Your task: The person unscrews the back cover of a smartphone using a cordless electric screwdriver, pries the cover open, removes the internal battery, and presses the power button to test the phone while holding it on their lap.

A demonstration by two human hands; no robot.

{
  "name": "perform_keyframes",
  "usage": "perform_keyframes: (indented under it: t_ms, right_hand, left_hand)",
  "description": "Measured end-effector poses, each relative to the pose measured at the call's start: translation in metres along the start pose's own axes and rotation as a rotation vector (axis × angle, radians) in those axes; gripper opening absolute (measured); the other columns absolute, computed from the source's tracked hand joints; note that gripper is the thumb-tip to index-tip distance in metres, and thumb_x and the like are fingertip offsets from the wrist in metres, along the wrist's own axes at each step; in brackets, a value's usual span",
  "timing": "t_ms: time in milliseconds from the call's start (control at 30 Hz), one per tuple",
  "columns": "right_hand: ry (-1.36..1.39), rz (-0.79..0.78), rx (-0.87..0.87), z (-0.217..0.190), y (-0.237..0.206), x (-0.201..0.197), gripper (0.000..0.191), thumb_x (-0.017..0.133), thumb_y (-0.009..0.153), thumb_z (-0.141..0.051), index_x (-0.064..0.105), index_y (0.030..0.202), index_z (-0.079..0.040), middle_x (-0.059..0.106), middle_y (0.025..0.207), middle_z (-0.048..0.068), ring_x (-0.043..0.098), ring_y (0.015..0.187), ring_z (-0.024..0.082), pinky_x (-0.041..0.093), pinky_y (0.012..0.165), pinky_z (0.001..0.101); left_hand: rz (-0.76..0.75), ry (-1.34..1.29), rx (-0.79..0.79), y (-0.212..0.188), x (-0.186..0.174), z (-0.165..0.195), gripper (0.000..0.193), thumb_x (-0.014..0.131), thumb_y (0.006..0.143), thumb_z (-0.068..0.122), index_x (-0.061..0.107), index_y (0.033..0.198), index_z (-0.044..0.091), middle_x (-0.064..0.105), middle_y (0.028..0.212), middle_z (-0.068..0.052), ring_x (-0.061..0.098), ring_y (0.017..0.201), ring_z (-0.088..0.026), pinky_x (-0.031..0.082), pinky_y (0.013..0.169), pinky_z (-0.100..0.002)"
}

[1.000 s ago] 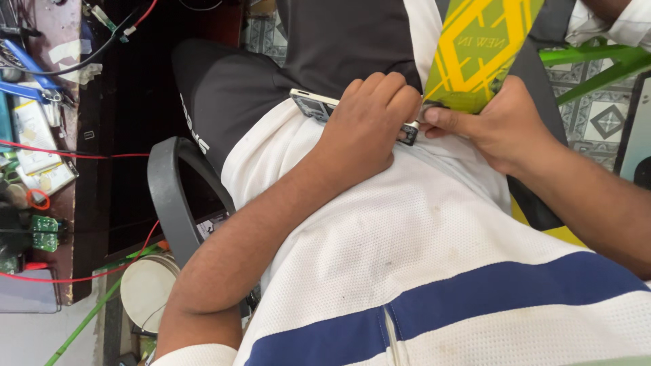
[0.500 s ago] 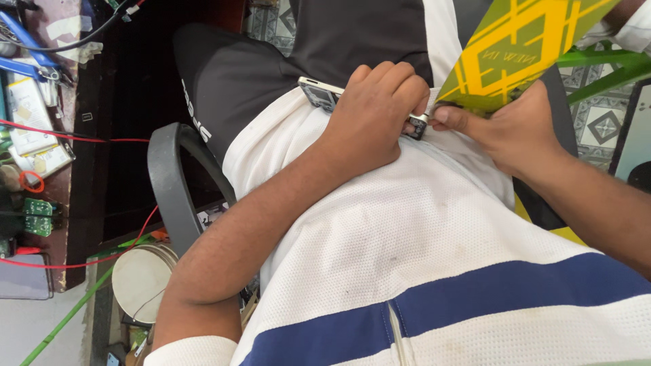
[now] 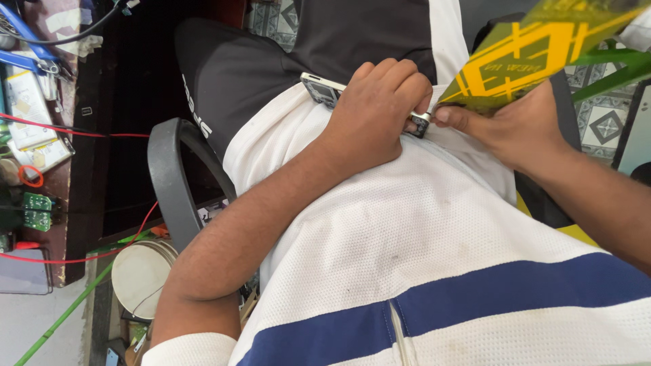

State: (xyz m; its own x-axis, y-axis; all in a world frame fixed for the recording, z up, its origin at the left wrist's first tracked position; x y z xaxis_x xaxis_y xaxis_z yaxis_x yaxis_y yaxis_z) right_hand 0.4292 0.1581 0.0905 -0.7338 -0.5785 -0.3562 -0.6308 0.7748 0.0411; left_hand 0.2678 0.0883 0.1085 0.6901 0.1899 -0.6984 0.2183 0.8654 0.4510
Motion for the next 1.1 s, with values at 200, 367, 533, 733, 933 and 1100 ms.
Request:
perform_keyframes:
  t_ms: [200, 367, 533, 733, 933, 1100]
  right_hand:
    - [-0.107, -0.093, -0.143, -0.004, 0.011, 0.000, 0.032, 0.093, 0.086, -0.010, 0.066, 0.101, 0.000, 0.072, 0.097, 0.005, 0.069, 0.086, 0.009, 0.056, 0.076, 0.0223]
    - [-0.190, -0.187, -0.184, -0.023, 0.021, 0.001, 0.039, 0.092, 0.083, -0.012, 0.067, 0.110, -0.001, 0.072, 0.102, 0.005, 0.069, 0.091, 0.010, 0.056, 0.079, 0.0229]
    - [-0.174, -0.143, -0.062, -0.032, 0.022, -0.003, 0.034, 0.087, 0.080, -0.010, 0.067, 0.106, -0.001, 0.072, 0.102, 0.004, 0.069, 0.089, 0.010, 0.056, 0.079, 0.0234]
    - [-0.132, -0.088, 0.041, -0.025, 0.012, -0.007, 0.025, 0.088, 0.088, -0.006, 0.069, 0.103, -0.001, 0.074, 0.101, 0.005, 0.070, 0.087, 0.009, 0.057, 0.078, 0.0235]
    - [-0.039, -0.104, 0.058, -0.018, 0.017, -0.002, 0.018, 0.084, 0.091, 0.001, 0.068, 0.098, 0.004, 0.074, 0.095, 0.008, 0.073, 0.082, 0.012, 0.060, 0.080, 0.0255]
    - [0.073, -0.101, 0.112, -0.022, 0.021, 0.003, 0.019, 0.076, 0.092, 0.010, 0.062, 0.105, 0.009, 0.072, 0.101, 0.013, 0.075, 0.090, 0.020, 0.068, 0.085, 0.0333]
  left_hand:
    - [-0.016, -0.020, 0.003, -0.004, 0.003, -0.006, 0.035, 0.080, 0.072, 0.002, 0.057, 0.095, 0.013, 0.055, 0.099, -0.002, 0.056, 0.099, -0.025, 0.041, 0.084, -0.039]
    - [-0.013, -0.032, -0.003, -0.002, 0.006, -0.005, 0.036, 0.081, 0.072, 0.002, 0.056, 0.096, 0.011, 0.056, 0.100, -0.004, 0.056, 0.102, -0.027, 0.043, 0.088, -0.040]
    - [-0.001, -0.066, 0.000, 0.004, 0.004, -0.004, 0.038, 0.080, 0.070, 0.001, 0.056, 0.098, 0.010, 0.056, 0.100, -0.006, 0.056, 0.102, -0.029, 0.043, 0.088, -0.041]
    - [-0.010, -0.135, -0.014, 0.006, -0.002, -0.002, 0.037, 0.080, 0.071, 0.000, 0.056, 0.097, 0.010, 0.056, 0.099, -0.007, 0.057, 0.101, -0.031, 0.045, 0.088, -0.042]
    - [0.030, -0.162, -0.079, 0.000, -0.009, -0.008, 0.035, 0.084, 0.076, 0.005, 0.056, 0.094, 0.012, 0.058, 0.097, -0.003, 0.060, 0.098, -0.028, 0.047, 0.087, -0.041]
    - [0.090, -0.018, -0.077, -0.007, -0.014, -0.013, 0.041, 0.091, 0.073, 0.019, 0.055, 0.091, 0.015, 0.058, 0.090, -0.001, 0.059, 0.090, -0.026, 0.040, 0.080, -0.042]
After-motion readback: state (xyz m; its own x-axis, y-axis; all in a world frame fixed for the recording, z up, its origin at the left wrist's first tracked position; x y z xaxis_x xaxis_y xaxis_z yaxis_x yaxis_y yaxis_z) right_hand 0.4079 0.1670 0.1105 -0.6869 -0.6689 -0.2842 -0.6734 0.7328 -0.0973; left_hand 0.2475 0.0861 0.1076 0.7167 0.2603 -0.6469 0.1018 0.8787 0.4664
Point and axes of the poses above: each hand's wrist, its own y-axis towards the middle knuckle, its own x-axis out of the palm, z = x × y, the point moved 7 cm from there along y, towards the middle knuckle
